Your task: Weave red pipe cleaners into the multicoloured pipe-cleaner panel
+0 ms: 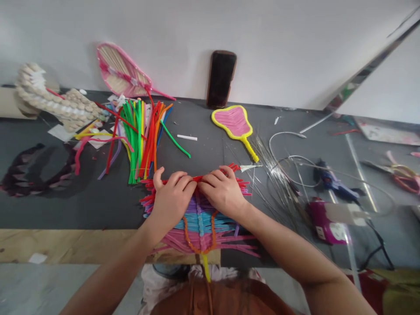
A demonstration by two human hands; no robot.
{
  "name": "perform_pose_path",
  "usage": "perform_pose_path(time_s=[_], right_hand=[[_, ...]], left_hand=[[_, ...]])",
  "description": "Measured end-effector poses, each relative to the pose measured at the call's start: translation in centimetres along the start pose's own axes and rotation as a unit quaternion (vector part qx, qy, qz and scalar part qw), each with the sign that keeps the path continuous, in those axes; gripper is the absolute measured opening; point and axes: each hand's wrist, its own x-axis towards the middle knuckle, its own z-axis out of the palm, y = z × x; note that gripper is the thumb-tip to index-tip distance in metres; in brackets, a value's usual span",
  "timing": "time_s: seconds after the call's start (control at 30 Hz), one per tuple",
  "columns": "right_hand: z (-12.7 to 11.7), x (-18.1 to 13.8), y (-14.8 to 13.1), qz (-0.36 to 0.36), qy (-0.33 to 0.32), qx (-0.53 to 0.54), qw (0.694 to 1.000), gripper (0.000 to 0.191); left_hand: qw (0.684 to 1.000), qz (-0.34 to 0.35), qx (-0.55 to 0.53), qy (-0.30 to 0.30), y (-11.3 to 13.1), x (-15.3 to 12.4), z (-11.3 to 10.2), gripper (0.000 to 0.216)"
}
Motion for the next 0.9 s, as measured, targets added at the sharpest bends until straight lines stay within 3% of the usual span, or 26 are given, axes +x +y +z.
perform_pose_path(time_s=[0.13, 0.23, 0.33, 0.43, 0.53, 0.67, 0.77, 0.83, 0.9], right_hand=[[-1.4, 0.4, 0.4, 0.006, -0.015, 0.022, 1.0, 0.02], [-3.4, 1.6, 3.1, 0.044, -0.026, 0.028, 0.998, 0.022], [-4.7, 3.0, 7.6, 0.208, -0.052, -0.057, 0.975, 0.025], [-4.4, 3.8, 11.5, 0.346, -0.18, -0.121, 0.913, 0.028], [-3.5, 3.7, 13.1, 0.376, -0.204, -0.125, 0.895, 0.025], [-3.5, 2.3, 12.6, 0.376, -0.171, -0.13, 0.902, 0.03], [-4.6, 0.3, 11.6, 0.369, -0.065, -0.066, 0.925, 0.035], [-5.3, -1.0, 10.8, 0.367, 0.035, 0.068, 0.927, 0.034], [-5.8, -2.1, 9.7, 0.375, 0.091, 0.279, 0.879, 0.032]], left_hand=[[1.0, 0.007, 0.012, 0.004, -0.1, -0.1, 0.2, 0.02], [0.999, 0.016, 0.023, 0.018, -0.3, -0.2, 0.5, 0.016], [0.999, 0.014, 0.022, 0.024, -0.4, -0.3, 0.8, 0.015], [0.999, 0.007, 0.019, 0.039, -0.4, -0.3, 0.9, 0.017], [0.999, 0.007, 0.013, 0.041, -0.4, -0.2, 0.9, 0.019], [1.0, 0.001, -0.003, 0.027, -0.4, -0.2, 0.5, 0.021], [0.999, -0.012, -0.025, 0.018, -0.4, -0.2, -0.2, 0.021], [0.998, -0.021, -0.053, 0.014, -0.5, -0.3, -0.7, 0.02], [0.995, -0.042, -0.094, 0.019, -0.5, -0.1, -1.3, 0.021]])
